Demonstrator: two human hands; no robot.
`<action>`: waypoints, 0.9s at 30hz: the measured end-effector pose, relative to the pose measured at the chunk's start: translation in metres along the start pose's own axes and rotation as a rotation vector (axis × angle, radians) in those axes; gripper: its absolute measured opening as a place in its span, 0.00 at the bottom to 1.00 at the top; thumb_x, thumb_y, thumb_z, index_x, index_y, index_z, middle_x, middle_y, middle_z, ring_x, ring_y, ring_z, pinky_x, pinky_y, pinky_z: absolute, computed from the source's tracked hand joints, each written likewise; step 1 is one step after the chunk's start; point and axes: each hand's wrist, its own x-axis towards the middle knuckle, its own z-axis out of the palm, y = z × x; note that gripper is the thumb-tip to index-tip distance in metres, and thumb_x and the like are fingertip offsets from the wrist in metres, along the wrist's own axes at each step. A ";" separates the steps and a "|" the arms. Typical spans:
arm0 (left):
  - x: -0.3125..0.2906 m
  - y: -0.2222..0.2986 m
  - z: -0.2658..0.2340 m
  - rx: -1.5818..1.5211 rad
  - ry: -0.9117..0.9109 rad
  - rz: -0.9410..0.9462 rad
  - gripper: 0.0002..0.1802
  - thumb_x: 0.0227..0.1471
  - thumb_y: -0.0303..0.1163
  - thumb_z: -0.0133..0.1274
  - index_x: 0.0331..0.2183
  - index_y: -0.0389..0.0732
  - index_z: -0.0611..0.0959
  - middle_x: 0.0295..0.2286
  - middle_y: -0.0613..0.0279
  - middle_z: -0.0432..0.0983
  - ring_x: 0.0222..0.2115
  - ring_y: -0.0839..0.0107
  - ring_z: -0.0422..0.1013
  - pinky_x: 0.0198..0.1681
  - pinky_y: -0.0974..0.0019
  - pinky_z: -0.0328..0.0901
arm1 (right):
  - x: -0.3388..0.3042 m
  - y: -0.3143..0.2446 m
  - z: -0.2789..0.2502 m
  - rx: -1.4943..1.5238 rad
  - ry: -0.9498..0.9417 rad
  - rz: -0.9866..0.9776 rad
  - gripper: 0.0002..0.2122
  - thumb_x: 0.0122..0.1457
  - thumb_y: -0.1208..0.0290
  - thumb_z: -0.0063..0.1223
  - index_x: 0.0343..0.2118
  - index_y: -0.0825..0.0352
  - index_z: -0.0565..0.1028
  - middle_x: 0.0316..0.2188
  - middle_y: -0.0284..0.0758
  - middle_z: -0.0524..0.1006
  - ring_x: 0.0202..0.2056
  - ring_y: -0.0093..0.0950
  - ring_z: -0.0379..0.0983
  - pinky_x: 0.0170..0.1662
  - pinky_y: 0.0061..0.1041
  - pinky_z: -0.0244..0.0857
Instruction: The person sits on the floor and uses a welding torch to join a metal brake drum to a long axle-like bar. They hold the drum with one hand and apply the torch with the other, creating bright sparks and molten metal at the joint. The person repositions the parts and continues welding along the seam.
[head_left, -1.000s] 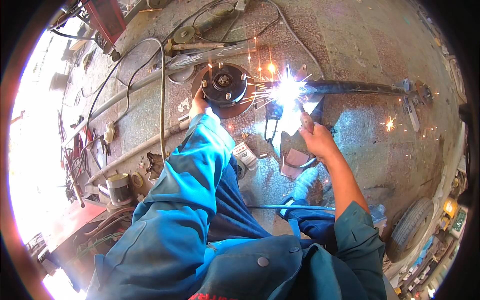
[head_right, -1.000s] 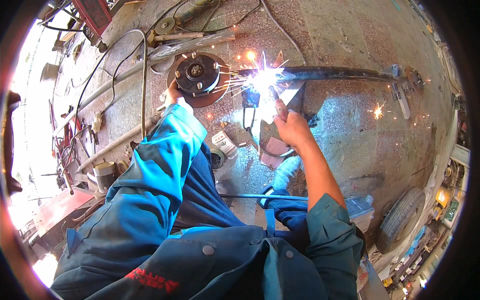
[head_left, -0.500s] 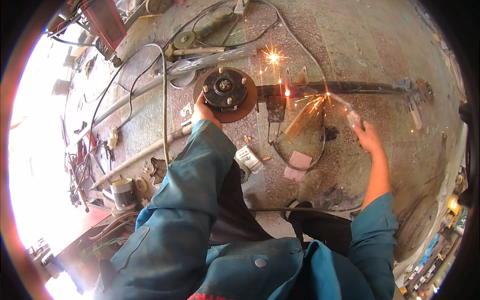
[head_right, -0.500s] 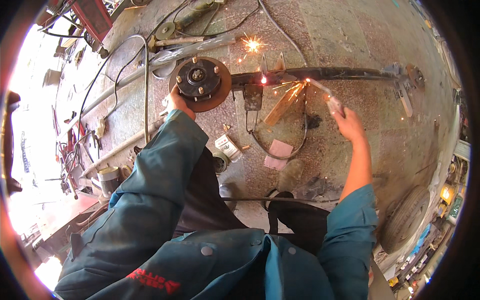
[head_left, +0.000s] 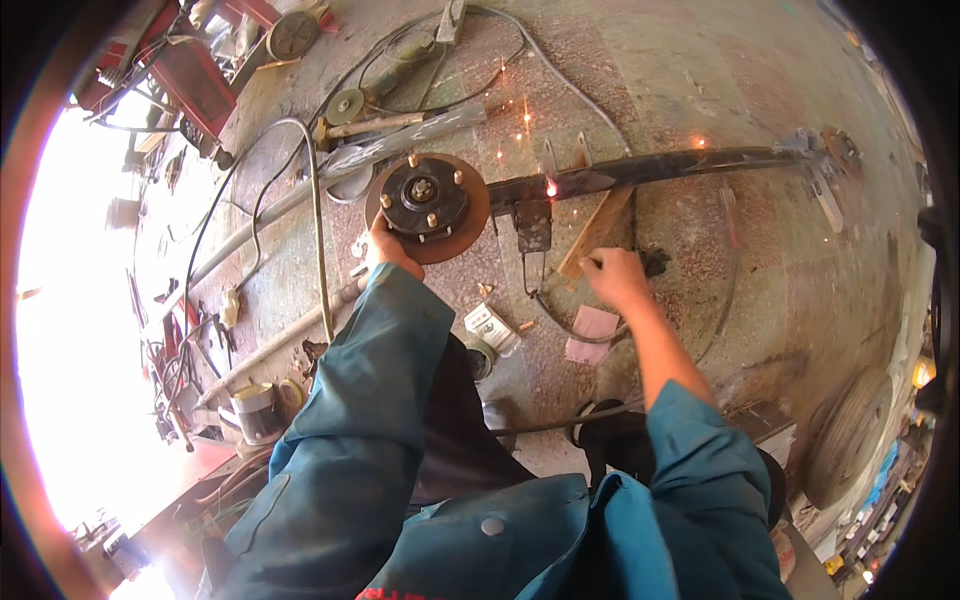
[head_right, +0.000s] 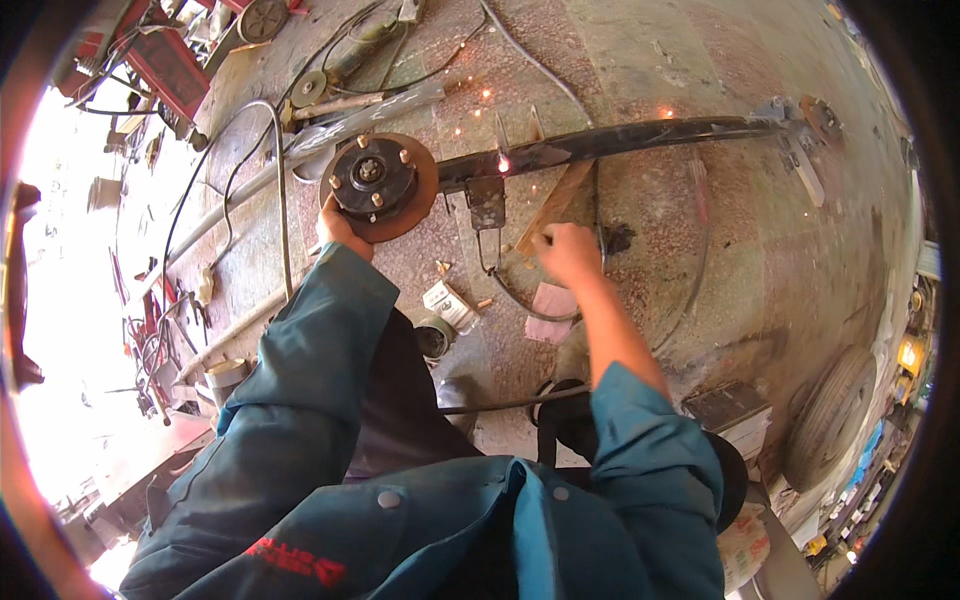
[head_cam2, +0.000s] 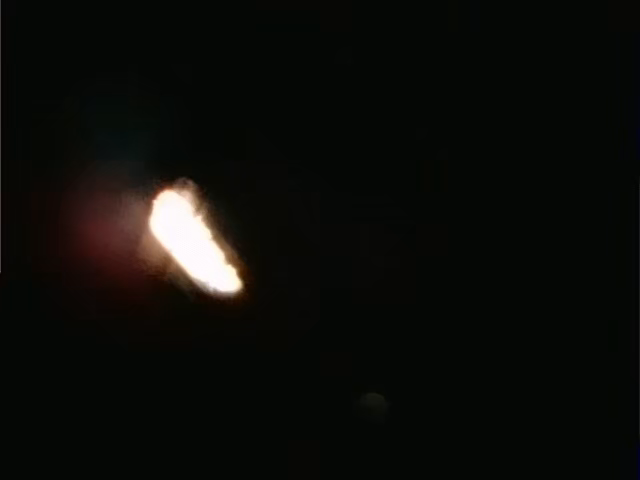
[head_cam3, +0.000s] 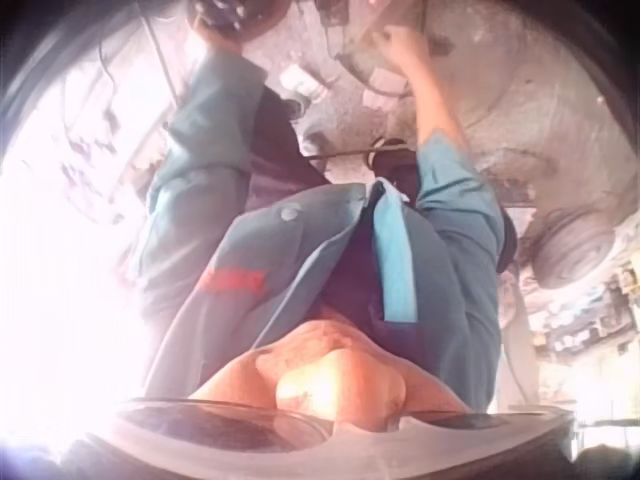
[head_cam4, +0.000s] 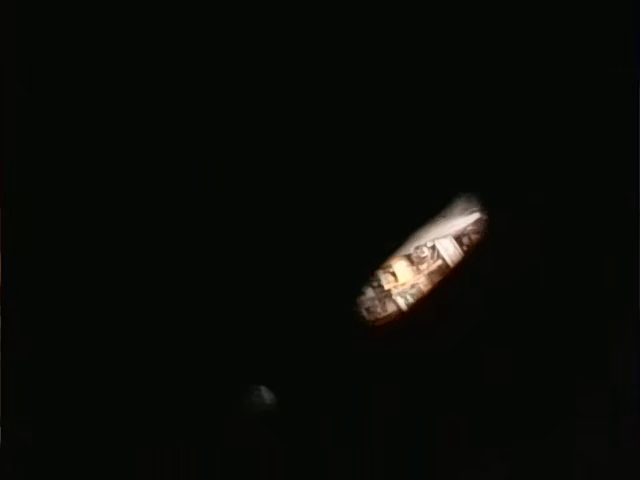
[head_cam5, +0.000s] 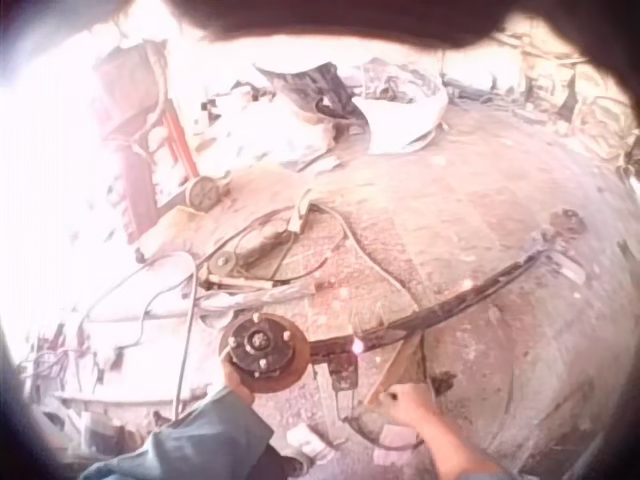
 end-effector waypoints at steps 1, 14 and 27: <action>0.003 0.000 -0.002 -0.007 -0.030 0.001 0.21 0.71 0.47 0.51 0.53 0.44 0.87 0.53 0.61 0.86 0.53 0.62 0.81 0.64 0.53 0.73 | 0.005 -0.003 0.011 0.032 0.056 0.002 0.17 0.67 0.55 0.61 0.45 0.65 0.88 0.41 0.54 0.86 0.45 0.53 0.84 0.51 0.48 0.77; -0.001 -0.004 0.000 0.031 0.001 -0.028 0.21 0.71 0.47 0.49 0.51 0.45 0.87 0.52 0.61 0.86 0.52 0.61 0.82 0.63 0.51 0.73 | 0.153 0.138 -0.116 1.232 0.581 0.628 0.17 0.73 0.55 0.61 0.49 0.66 0.80 0.41 0.34 0.81 0.40 0.29 0.79 0.46 0.34 0.78; -0.033 0.006 0.015 0.028 -0.091 -0.128 0.21 0.72 0.46 0.46 0.53 0.45 0.86 0.52 0.59 0.86 0.53 0.59 0.81 0.61 0.49 0.73 | 0.224 0.175 -0.086 1.717 0.455 0.479 0.25 0.64 0.56 0.73 0.57 0.65 0.76 0.48 0.39 0.81 0.47 0.37 0.79 0.48 0.48 0.79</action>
